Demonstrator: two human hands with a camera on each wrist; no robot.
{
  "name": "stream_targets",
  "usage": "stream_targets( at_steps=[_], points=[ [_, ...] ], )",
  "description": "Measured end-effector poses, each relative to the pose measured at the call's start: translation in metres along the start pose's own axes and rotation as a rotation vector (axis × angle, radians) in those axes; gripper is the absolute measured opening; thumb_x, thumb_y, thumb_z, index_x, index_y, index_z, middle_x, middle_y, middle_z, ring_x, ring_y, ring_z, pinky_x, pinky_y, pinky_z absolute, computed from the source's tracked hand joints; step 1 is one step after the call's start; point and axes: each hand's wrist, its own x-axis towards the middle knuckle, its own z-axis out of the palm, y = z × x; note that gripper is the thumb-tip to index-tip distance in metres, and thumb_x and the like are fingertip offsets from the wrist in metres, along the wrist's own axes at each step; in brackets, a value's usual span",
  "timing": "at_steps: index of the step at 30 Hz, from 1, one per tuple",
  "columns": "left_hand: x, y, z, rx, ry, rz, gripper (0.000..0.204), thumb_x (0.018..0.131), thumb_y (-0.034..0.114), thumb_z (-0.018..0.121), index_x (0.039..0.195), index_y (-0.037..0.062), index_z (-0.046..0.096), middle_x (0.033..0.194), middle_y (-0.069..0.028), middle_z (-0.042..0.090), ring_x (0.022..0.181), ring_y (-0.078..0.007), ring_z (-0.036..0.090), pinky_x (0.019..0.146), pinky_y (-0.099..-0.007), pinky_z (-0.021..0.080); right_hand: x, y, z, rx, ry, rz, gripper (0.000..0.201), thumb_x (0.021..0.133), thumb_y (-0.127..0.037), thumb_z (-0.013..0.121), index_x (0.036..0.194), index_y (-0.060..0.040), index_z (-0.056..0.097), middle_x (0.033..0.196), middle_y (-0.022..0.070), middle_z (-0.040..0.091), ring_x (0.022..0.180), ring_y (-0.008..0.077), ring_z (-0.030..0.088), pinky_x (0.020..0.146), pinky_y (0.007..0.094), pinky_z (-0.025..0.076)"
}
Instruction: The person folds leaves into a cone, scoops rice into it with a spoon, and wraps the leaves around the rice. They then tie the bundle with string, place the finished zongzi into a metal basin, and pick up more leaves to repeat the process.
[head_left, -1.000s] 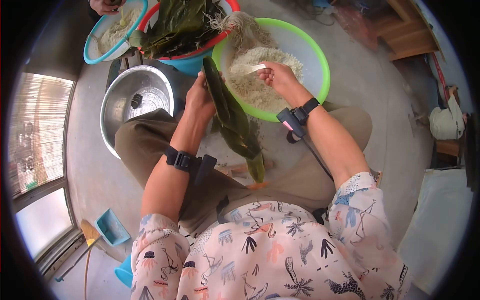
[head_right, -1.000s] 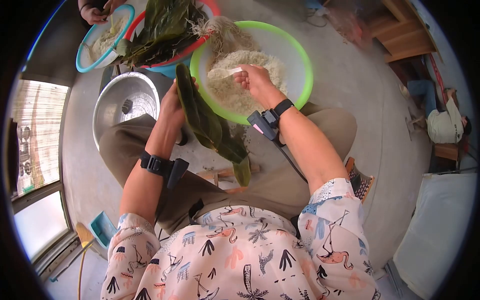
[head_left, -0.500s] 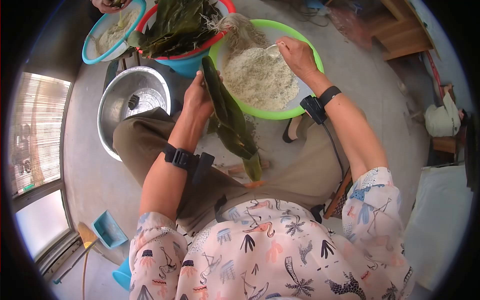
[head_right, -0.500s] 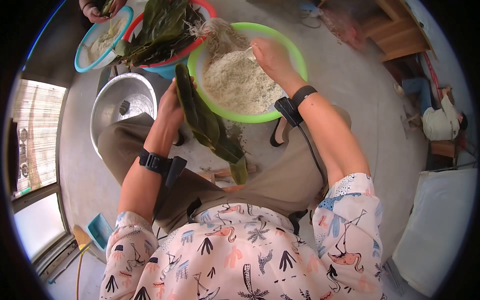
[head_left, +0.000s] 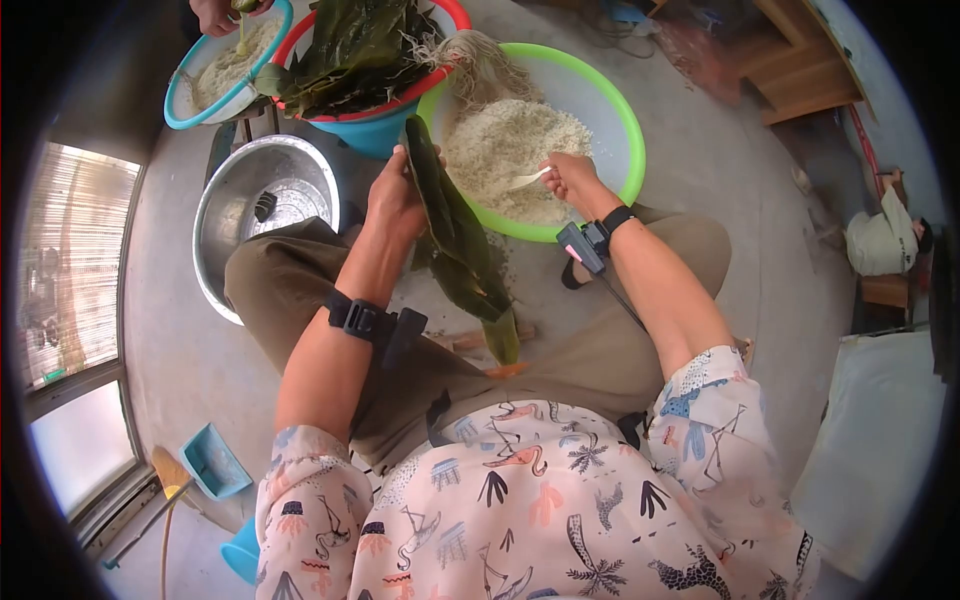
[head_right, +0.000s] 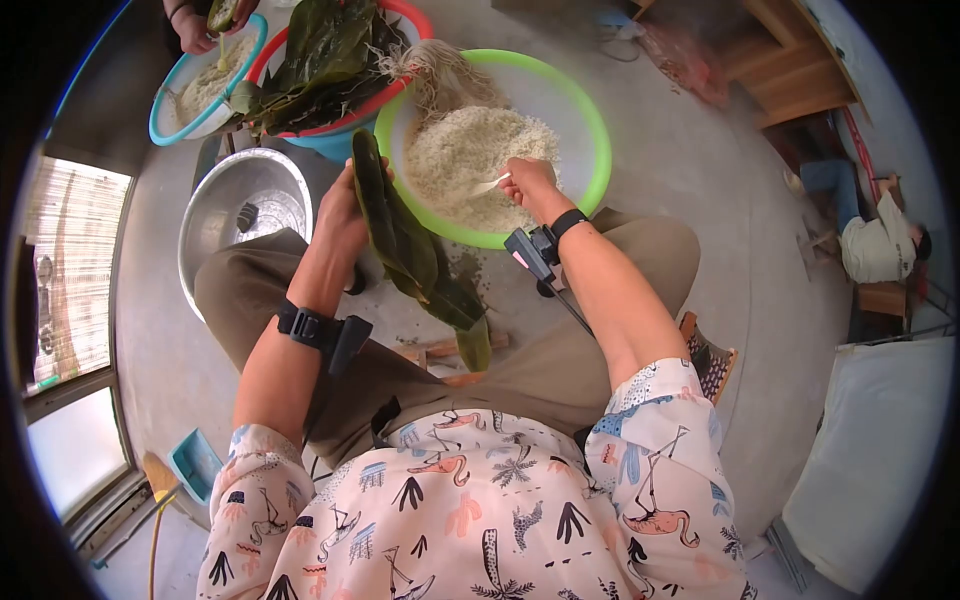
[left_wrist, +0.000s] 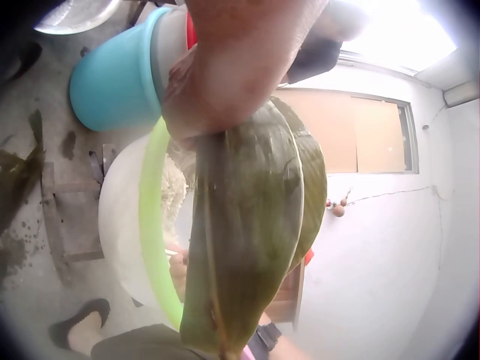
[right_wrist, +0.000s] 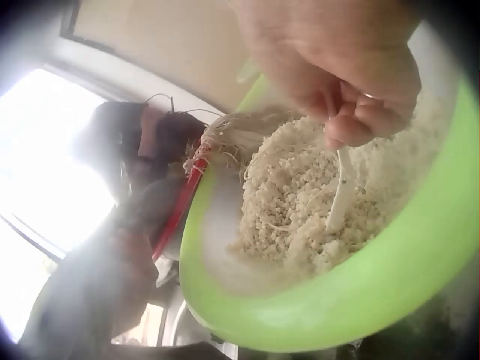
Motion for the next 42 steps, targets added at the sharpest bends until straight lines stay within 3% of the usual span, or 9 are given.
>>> stream_targets(
  at_steps=[2,6,10,13,22,27,34,36,42],
  points=[
    [0.002,0.0,-0.001,0.009,-0.004,0.026,0.042,0.104,0.034,0.034,0.11,-0.0009,0.056,0.095,-0.0125,0.062,0.083,-0.0254,0.059,0.076,-0.037,0.05,0.008,0.004,0.002,0.259,-0.07,0.107,0.014,0.082,-0.01,0.057,0.084,0.0017,0.063,0.069,0.0097,0.062,0.052,0.0117,0.056,0.044,0.0215,0.042],
    [0.002,0.0,-0.001,0.011,-0.031,0.019,0.043,0.104,0.036,0.034,0.11,-0.0011,0.057,0.095,-0.0122,0.062,0.083,-0.0251,0.059,0.075,-0.0368,0.05,0.03,-0.003,-0.003,0.485,-0.114,0.093,0.014,0.083,-0.011,0.058,0.087,0.0018,0.061,0.073,0.0096,0.062,0.054,0.0123,0.058,0.045,0.0221,0.044],
    [0.0,-0.001,0.0,0.026,-0.05,-0.003,0.037,0.102,0.033,0.042,0.107,0.0005,0.059,0.094,-0.0105,0.063,0.082,-0.0236,0.06,0.075,-0.0352,0.051,0.018,-0.039,-0.021,0.582,-0.068,-0.108,0.018,0.087,-0.016,0.059,0.093,0.0004,0.057,0.077,0.0114,0.065,0.064,0.016,0.063,0.052,0.0227,0.047],
    [-0.004,-0.002,0.005,0.002,-0.072,0.006,0.03,0.1,0.03,0.049,0.105,0.002,0.06,0.093,-0.0088,0.064,0.082,-0.022,0.06,0.074,-0.0334,0.051,-0.002,-0.061,-0.037,0.411,-0.026,-0.405,0.019,0.087,-0.018,0.057,0.094,0.0004,0.059,0.082,0.0123,0.067,0.07,0.0174,0.067,0.058,0.0249,0.048],
    [-0.002,-0.003,0.0,0.0,-0.102,0.005,0.031,0.101,0.03,0.047,0.106,0.002,0.059,0.095,-0.0093,0.064,0.083,-0.0221,0.06,0.075,-0.0334,0.051,-0.04,-0.072,-0.066,-0.299,0.082,-0.567,0.02,0.089,-0.016,0.053,0.096,-0.0008,0.065,0.076,0.0081,0.068,0.061,0.0121,0.065,0.055,0.0239,0.047],
    [0.003,-0.006,-0.004,-0.063,-0.149,-0.014,0.033,0.101,0.032,0.045,0.106,0.0022,0.059,0.096,-0.01,0.064,0.085,-0.0225,0.061,0.077,-0.0338,0.051,-0.049,-0.048,-0.062,-0.363,0.073,-0.69,0.022,0.087,-0.014,0.052,0.096,-0.0003,0.066,0.065,0.0061,0.063,0.05,0.0124,0.059,0.051,0.0275,0.047],
    [0.001,-0.015,0.007,-0.013,0.021,-0.043,0.04,0.101,0.038,0.043,0.108,0.0022,0.059,0.096,-0.0111,0.065,0.084,-0.0253,0.062,0.08,-0.0379,0.052,-0.07,-0.013,-0.034,-0.457,-0.016,-0.727,0.02,0.088,-0.016,0.053,0.09,-0.0051,0.07,0.061,0.0087,0.064,0.05,0.0174,0.062,0.05,0.03,0.049],
    [-0.001,-0.018,0.01,-0.025,-0.008,-0.055,0.043,0.101,0.04,0.041,0.105,0.0017,0.06,0.092,-0.0107,0.064,0.083,-0.0241,0.06,0.078,-0.0365,0.051,-0.081,-0.013,-0.028,-0.422,-0.053,-0.643,0.02,0.087,-0.015,0.053,0.091,-0.0048,0.07,0.063,0.0105,0.065,0.054,0.0192,0.064,0.053,0.0327,0.05],
    [-0.015,-0.02,0.027,-0.073,-0.031,-0.099,0.038,0.101,0.036,0.043,0.102,0.003,0.061,0.087,-0.0088,0.063,0.08,-0.0222,0.06,0.074,-0.0349,0.052,-0.073,-0.005,-0.025,-0.578,-0.001,-0.873,0.019,0.085,-0.013,0.056,0.091,-0.0035,0.07,0.073,0.0179,0.067,0.068,0.0313,0.066,0.062,0.0406,0.052]
  ],
)
